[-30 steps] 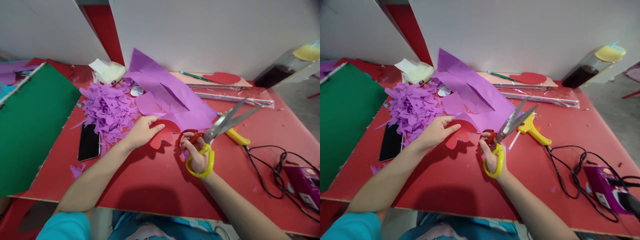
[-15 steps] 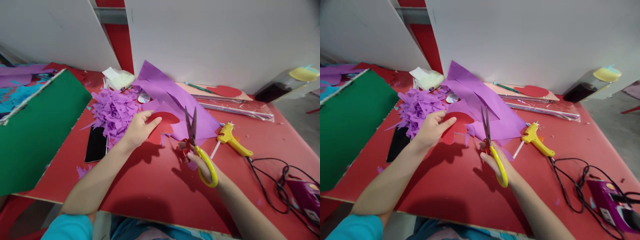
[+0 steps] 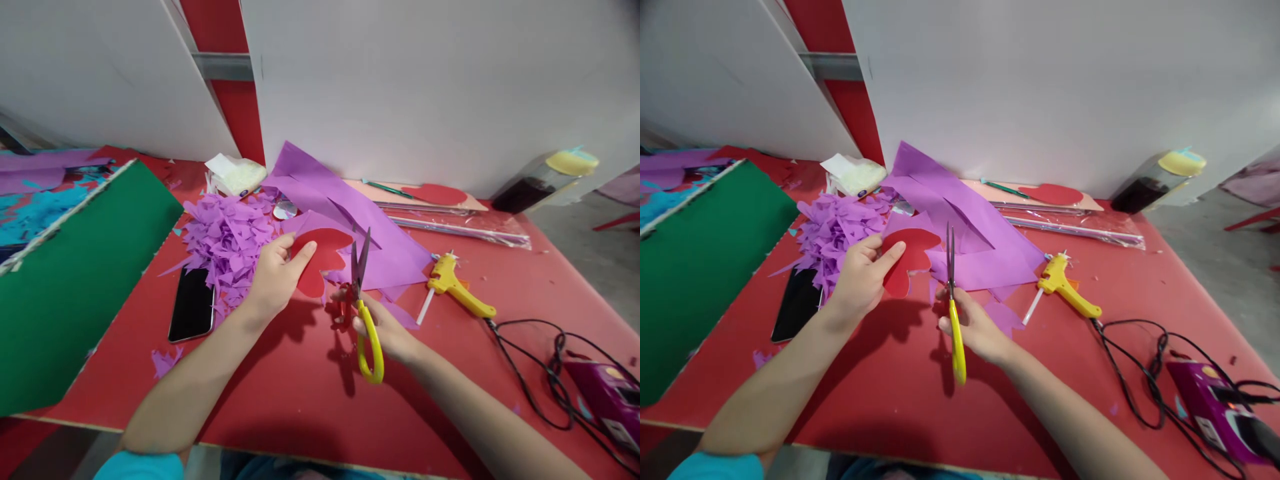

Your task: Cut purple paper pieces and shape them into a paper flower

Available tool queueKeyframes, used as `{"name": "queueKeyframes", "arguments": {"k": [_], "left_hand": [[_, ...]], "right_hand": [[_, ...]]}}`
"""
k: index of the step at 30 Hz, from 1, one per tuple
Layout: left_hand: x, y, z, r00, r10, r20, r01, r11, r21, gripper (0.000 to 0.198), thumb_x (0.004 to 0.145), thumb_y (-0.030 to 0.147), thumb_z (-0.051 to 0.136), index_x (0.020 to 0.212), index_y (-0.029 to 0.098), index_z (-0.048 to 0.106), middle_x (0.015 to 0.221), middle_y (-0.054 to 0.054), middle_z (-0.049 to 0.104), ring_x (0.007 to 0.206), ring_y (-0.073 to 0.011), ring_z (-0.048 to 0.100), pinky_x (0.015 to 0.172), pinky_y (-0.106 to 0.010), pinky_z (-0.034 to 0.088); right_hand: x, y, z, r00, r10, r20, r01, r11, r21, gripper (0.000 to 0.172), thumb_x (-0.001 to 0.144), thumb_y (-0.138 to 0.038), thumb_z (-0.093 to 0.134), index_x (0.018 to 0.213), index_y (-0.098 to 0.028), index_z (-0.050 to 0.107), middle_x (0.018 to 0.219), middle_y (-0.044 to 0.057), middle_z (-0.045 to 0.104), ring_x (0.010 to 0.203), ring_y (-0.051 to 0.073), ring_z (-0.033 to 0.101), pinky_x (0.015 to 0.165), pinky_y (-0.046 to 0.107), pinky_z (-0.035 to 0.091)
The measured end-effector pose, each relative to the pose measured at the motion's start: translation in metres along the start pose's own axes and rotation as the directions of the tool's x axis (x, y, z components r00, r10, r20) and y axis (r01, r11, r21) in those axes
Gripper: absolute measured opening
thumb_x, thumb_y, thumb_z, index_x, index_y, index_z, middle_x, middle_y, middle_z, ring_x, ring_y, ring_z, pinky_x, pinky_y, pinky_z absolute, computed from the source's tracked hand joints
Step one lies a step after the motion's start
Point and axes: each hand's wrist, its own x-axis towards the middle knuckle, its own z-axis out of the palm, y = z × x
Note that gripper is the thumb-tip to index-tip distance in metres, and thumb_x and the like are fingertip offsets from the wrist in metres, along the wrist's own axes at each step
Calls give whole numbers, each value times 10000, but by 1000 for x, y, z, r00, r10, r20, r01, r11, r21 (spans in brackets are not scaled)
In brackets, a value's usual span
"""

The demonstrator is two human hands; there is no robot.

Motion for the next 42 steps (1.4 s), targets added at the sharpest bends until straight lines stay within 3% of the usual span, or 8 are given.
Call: {"name": "queueKeyframes", "arguments": {"k": [4,10,15,23,30,42], "left_hand": [[0,3,-2,1000,26,3,-27,996,86,190,757,335,639,817,154,629,745,-16,645,719,-147,606,685,-269,487],[-3,13,1,997,70,8,-70,975,211,178,767,295,620,668,153,577,661,12,610,622,-113,563,602,-230,461],[-6,19,3,995,87,51,-96,971,218,109,778,252,606,734,156,634,687,4,649,610,-119,582,577,-228,468],[-10,17,7,996,80,41,-86,981,173,72,771,239,626,750,180,662,692,5,653,672,-143,602,618,-246,481],[-11,13,8,998,21,60,-29,990,135,95,779,258,620,716,188,624,651,27,607,625,-115,562,598,-231,461],[-13,13,10,999,-4,53,-4,990,142,171,765,294,631,646,185,577,580,32,566,585,-122,542,581,-247,455]], "right_hand": [[4,-6,-3,995,-22,95,11,993,114,559,700,-511,664,1152,-230,491,1214,102,456,1086,252,503,932,470,418],[6,-23,-4,997,-29,70,32,999,-36,589,690,-567,640,1139,-205,520,1147,119,491,1017,250,521,847,437,463],[6,-29,-3,997,-35,72,40,997,-68,642,654,-609,643,1155,-223,531,1189,114,482,983,238,538,857,440,463],[6,-26,0,996,-77,40,79,995,-53,624,645,-591,662,1141,-229,550,1209,108,489,1174,277,440,982,478,371],[7,-27,2,997,-72,21,72,997,-23,622,624,-601,672,1104,-224,553,1069,81,520,971,230,539,933,468,410],[8,-23,3,992,-124,-9,124,992,-5,523,623,-554,696,1022,-238,574,906,36,523,845,190,538,815,389,466]]}}
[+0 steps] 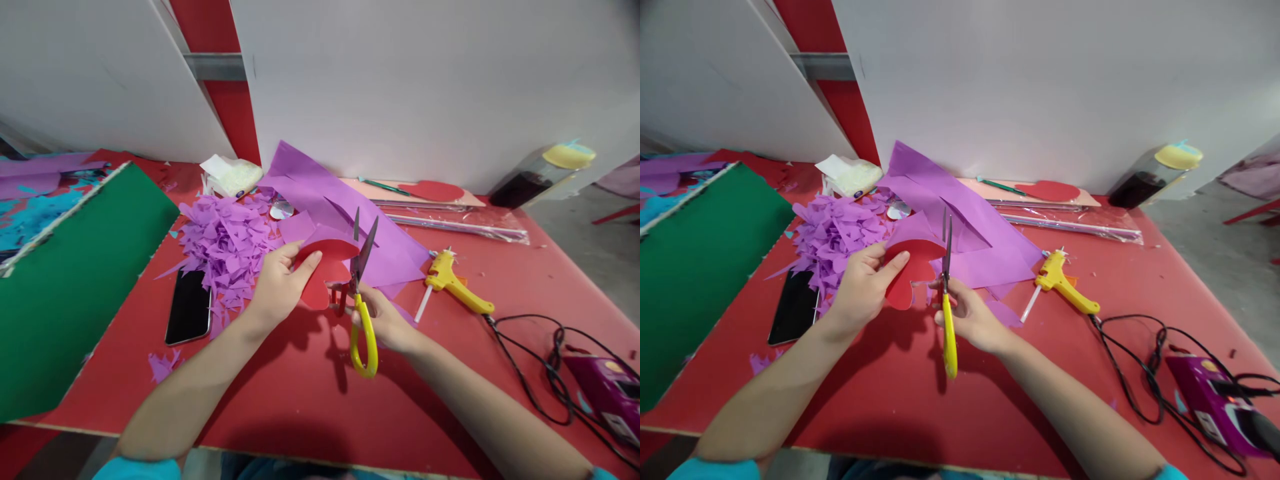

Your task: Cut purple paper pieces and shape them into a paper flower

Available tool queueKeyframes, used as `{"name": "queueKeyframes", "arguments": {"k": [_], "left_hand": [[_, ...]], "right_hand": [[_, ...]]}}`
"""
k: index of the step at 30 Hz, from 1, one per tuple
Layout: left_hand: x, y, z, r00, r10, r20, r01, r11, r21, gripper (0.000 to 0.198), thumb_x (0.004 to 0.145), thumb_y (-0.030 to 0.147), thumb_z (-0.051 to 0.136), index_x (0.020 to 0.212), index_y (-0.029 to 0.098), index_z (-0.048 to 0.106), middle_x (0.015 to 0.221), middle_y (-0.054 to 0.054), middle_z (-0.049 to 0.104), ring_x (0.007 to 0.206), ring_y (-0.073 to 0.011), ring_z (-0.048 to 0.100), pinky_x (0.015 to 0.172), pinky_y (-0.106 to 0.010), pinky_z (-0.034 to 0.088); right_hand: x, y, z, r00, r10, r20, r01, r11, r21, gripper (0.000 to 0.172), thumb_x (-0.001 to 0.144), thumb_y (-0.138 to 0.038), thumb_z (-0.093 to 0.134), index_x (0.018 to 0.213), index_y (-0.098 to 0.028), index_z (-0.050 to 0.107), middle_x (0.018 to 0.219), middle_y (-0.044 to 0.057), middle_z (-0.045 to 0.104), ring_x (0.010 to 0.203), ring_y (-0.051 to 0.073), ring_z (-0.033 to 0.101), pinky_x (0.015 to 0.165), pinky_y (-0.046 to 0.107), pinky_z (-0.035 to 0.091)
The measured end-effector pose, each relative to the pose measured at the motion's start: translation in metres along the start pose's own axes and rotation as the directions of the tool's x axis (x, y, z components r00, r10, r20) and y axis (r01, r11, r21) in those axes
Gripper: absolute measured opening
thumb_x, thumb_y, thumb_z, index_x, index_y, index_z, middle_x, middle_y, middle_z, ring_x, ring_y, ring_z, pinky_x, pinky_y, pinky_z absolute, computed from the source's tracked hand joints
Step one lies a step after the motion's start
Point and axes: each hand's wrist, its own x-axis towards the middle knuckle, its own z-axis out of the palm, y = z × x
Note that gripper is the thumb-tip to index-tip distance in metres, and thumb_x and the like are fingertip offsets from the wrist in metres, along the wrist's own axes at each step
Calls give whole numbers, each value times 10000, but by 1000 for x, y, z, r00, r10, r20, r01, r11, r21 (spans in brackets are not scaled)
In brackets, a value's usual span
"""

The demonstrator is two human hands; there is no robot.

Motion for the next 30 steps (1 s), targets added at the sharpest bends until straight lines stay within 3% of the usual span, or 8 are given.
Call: {"name": "queueKeyframes", "arguments": {"k": [4,9,15,22,30], "left_hand": [[0,-1,1,1000,-11,1,11,999,-31,132,765,281,631,680,185,601,620,25,597,608,-124,557,597,-247,460],[0,-1,3,1000,-4,-6,4,998,-65,133,752,274,643,681,171,599,651,22,616,607,-114,557,597,-238,460],[-1,-1,5,999,-36,0,36,993,-114,145,757,270,642,667,170,586,611,29,602,596,-111,566,588,-234,469],[-1,-11,8,996,-78,36,84,968,-234,157,744,317,655,750,166,614,688,0,666,631,-135,619,611,-258,499],[-2,-12,9,996,-87,19,90,974,-209,177,749,327,651,771,154,618,742,-16,673,679,-140,629,661,-267,501]], "right_hand": [[-1,2,0,1000,13,10,-14,1000,22,480,658,-534,680,1032,-257,560,874,22,525,761,171,546,738,370,493],[-1,4,0,1000,-17,16,16,999,44,501,659,-527,688,1043,-233,554,906,33,539,841,188,562,831,403,481],[-1,5,-1,1000,-17,11,16,999,37,527,658,-541,684,1055,-219,559,916,45,555,843,194,576,836,417,487],[-3,2,0,999,-26,27,27,999,-18,657,661,-635,618,1170,-227,544,1072,89,572,955,241,576,887,454,466],[-4,2,0,997,-61,43,60,998,19,585,697,-591,617,1175,-263,542,1132,79,561,989,226,576,890,419,483]]}}
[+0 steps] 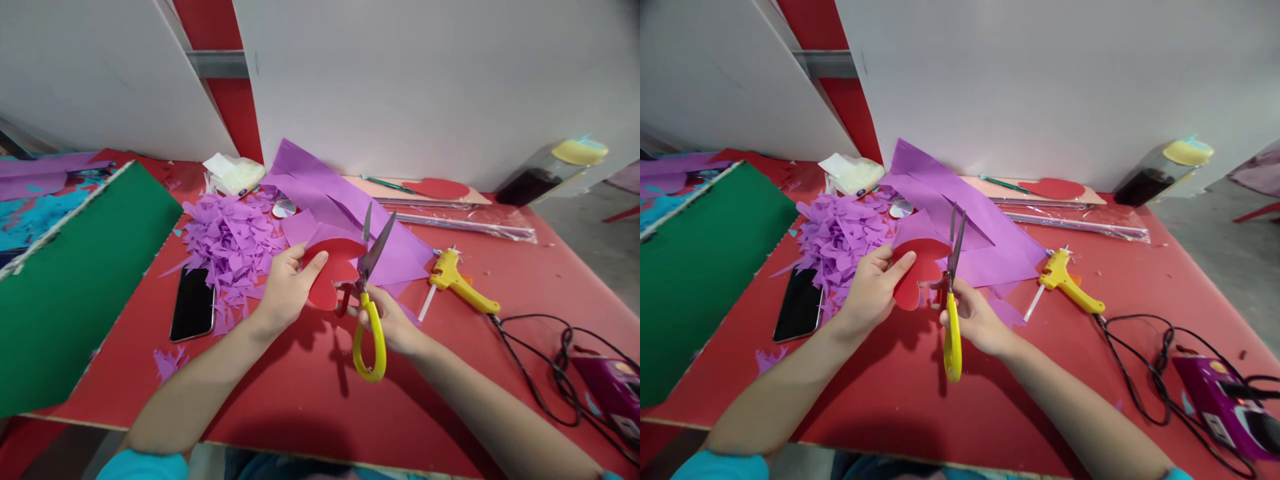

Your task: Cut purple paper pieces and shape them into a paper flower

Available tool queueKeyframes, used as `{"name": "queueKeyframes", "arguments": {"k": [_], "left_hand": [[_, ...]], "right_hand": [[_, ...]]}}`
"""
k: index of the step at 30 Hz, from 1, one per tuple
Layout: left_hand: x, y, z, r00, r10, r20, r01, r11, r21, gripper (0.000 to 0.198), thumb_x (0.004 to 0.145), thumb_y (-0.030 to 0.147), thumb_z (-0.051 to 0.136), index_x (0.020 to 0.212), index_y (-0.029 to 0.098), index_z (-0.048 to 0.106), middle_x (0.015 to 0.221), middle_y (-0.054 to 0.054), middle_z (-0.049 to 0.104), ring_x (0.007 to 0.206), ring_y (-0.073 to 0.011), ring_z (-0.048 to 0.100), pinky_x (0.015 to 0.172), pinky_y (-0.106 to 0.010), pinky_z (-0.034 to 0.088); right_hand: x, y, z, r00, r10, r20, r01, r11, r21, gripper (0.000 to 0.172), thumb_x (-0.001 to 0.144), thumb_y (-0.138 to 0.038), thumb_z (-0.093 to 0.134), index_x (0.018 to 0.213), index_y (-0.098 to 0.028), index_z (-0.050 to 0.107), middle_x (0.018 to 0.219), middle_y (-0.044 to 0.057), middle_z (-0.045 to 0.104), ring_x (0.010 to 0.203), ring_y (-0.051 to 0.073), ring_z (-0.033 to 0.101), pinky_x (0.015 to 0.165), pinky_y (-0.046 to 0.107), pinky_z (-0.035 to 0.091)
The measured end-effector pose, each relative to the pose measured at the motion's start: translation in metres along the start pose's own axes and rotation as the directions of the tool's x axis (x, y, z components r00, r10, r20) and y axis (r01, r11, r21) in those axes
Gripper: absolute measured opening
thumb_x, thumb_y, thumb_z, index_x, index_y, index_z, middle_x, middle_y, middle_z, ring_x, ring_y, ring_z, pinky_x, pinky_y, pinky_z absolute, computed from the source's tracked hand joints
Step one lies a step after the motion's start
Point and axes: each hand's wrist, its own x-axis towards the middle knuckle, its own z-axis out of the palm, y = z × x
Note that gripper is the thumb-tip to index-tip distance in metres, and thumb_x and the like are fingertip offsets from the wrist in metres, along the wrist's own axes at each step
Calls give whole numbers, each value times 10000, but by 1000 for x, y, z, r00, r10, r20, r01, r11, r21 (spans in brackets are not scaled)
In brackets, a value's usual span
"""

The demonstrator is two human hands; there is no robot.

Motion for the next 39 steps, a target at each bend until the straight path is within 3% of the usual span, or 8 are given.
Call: {"name": "queueKeyframes", "arguments": {"k": [6,11,17,25,33,39], "left_hand": [[0,1,-1,999,38,-4,-38,997,60,166,759,329,644,786,165,629,756,-19,680,748,-159,640,676,-269,504],[-1,3,0,999,42,3,-42,999,27,163,752,328,648,788,169,633,733,-17,687,744,-168,651,672,-278,515],[-1,0,0,1000,26,-6,-26,999,43,169,760,322,643,782,155,626,760,-17,679,717,-144,635,696,-268,506],[-1,-6,3,1000,15,2,-15,999,-39,167,758,318,646,727,162,594,600,32,608,534,-94,569,542,-218,476],[-2,-7,-1,998,5,-61,-2,999,54,239,737,333,662,651,155,528,603,29,595,515,-85,531,504,-210,435],[0,-4,-1,999,32,-23,-30,996,83,199,759,324,637,683,159,559,633,25,605,537,-89,545,533,-220,452]], "right_hand": [[0,1,0,999,45,-21,-44,999,31,574,666,-584,652,1132,-258,570,963,48,558,830,187,580,762,386,535],[0,0,1,998,62,-17,-60,995,75,521,667,-549,673,1096,-266,586,948,32,546,841,174,576,824,395,517],[0,4,0,1000,12,-2,-12,998,60,510,701,-535,653,1124,-261,576,1055,55,567,958,202,575,882,398,497],[0,8,2,1000,-1,16,-1,994,110,506,725,-520,639,1157,-274,545,1217,66,526,1125,238,518,961,427,447],[1,10,1,1000,4,0,-3,993,116,506,713,-525,648,1126,-245,568,1192,82,536,1088,247,541,913,432,487],[1,10,2,1000,-13,-1,13,992,126,413,741,-477,643,1078,-245,587,1139,73,545,1025,222,559,858,414,516]]}}
